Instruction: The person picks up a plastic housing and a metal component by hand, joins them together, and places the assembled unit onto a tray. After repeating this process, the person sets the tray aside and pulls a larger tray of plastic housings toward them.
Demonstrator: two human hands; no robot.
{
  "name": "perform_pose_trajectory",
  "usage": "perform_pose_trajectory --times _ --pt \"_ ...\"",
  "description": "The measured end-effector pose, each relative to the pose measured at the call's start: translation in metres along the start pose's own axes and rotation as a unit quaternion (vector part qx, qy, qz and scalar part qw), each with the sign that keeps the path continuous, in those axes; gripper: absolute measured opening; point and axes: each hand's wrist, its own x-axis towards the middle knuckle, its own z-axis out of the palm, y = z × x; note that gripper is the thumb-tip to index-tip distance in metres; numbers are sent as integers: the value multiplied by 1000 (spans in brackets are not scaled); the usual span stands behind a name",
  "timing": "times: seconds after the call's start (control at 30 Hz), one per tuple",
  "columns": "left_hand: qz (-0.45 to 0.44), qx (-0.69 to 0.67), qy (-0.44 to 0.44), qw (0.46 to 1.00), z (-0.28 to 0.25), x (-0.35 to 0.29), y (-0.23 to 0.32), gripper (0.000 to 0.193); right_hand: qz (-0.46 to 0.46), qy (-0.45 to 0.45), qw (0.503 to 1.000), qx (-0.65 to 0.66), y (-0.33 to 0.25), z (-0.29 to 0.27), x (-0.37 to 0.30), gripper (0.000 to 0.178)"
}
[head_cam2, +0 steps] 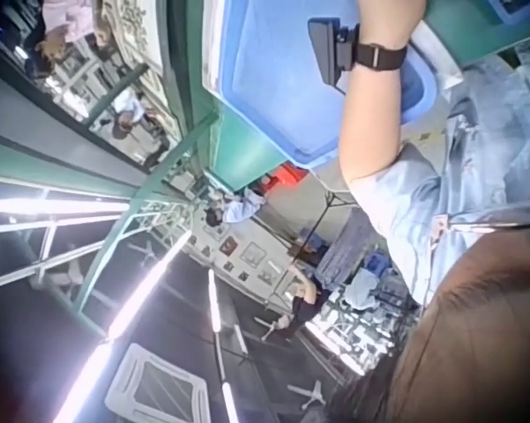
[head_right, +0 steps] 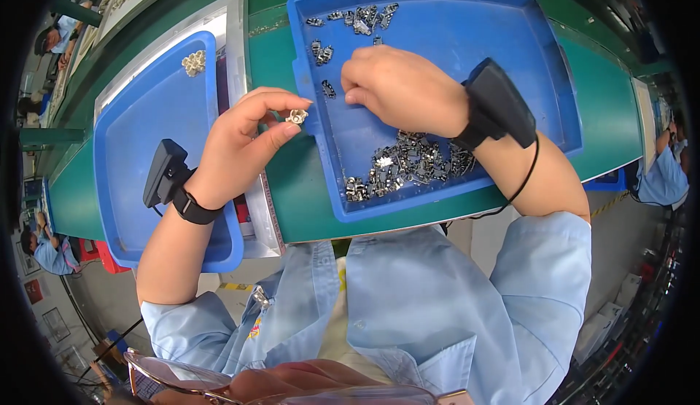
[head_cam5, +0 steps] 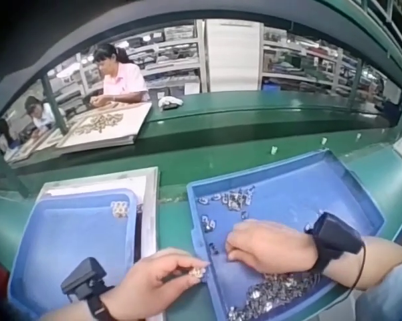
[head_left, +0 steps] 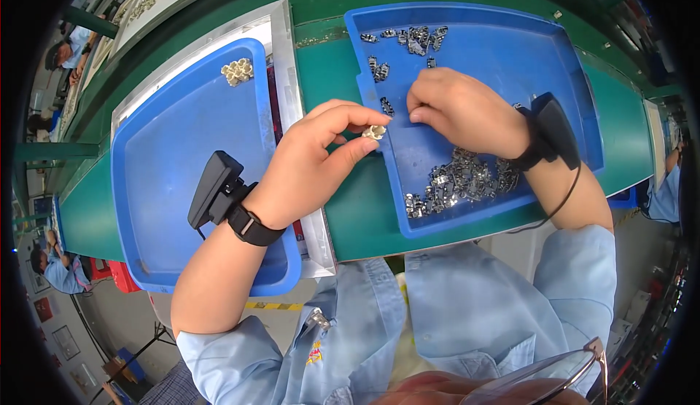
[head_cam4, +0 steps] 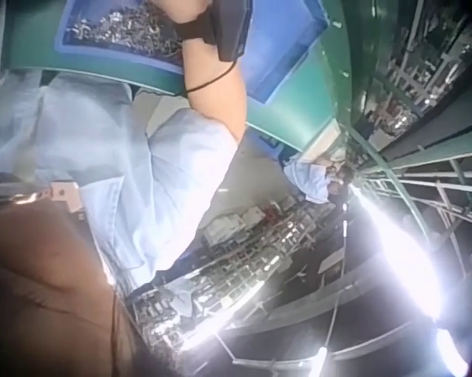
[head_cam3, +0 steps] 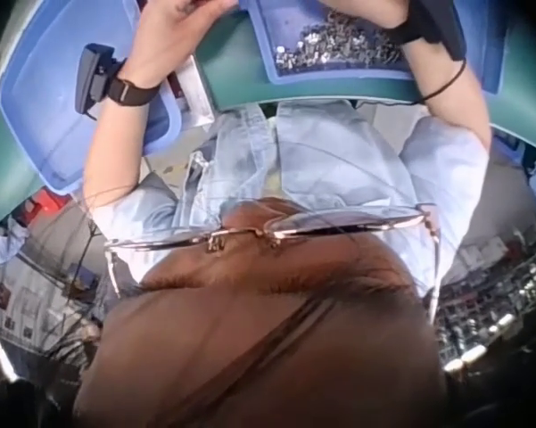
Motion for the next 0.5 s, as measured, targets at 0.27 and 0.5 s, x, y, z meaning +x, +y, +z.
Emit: perform_pose_trajectory --times 0.27,0.5 --pt "-52 -63 -21 996 -1 0 1 26 120 -32 919 373 -20 -18 -3 4" --pt "-36 -34 -37 998 -2 0 -1 27 -29 17 948 318 -17 -10 -5 11"
